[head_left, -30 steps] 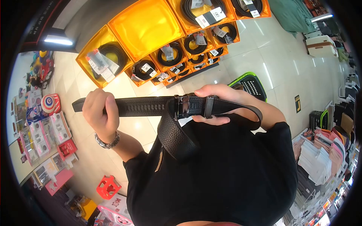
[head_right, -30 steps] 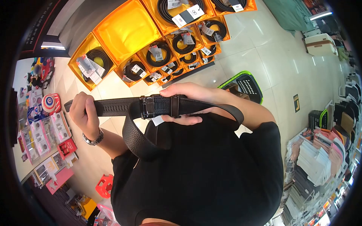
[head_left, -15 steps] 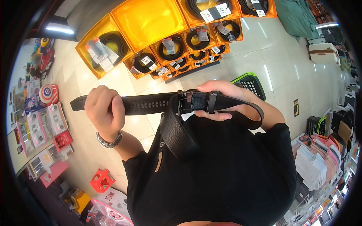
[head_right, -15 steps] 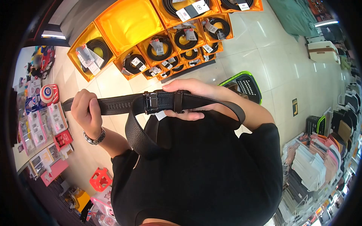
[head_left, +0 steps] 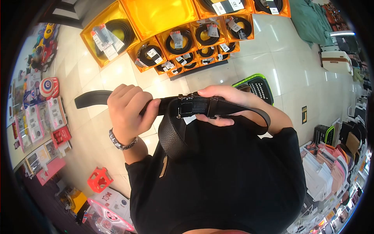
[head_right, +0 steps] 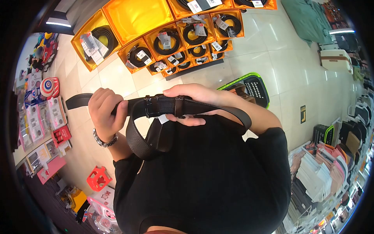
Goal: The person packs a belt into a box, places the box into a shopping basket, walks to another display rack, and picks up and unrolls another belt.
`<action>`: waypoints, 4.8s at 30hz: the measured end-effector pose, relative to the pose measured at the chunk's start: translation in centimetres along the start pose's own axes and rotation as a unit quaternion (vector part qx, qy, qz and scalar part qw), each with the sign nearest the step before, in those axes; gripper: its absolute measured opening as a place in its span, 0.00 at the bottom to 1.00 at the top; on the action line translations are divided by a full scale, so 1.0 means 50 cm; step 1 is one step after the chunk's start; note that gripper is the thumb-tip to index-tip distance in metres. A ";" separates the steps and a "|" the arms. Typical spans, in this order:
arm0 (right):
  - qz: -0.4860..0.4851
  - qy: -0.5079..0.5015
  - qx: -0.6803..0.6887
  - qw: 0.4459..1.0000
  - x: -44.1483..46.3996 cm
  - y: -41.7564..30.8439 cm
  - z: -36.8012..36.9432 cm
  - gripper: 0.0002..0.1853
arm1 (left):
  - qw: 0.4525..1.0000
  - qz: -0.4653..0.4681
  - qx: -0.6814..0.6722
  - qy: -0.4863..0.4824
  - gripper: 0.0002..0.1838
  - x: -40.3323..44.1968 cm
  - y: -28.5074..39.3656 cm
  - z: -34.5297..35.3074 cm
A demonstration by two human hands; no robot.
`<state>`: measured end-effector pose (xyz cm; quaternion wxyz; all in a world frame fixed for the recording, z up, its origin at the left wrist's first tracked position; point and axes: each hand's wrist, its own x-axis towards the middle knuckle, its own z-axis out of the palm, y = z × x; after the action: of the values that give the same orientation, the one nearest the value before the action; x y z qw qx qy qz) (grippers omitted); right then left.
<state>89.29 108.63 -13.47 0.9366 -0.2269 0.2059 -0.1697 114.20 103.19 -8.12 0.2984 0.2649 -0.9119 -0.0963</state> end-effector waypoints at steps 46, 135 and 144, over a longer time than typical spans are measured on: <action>-0.227 0.261 -0.877 0.334 -0.051 0.062 0.175 0.11 | 0.996 0.010 -0.042 0.078 0.25 -0.121 0.104 0.114; -0.131 0.257 -0.706 0.647 -0.043 0.033 0.057 0.19 | 0.886 -0.149 -0.438 -0.030 0.05 -0.195 -0.004 0.128; -0.195 0.333 -0.649 0.655 -0.067 0.021 0.082 0.14 | 0.904 -0.137 -0.401 -0.055 0.06 -0.192 -0.028 0.123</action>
<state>88.56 112.37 -9.61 0.3647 -0.7405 0.5127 -0.2360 117.65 107.32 -18.25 0.3125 0.2396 -0.7657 -0.5086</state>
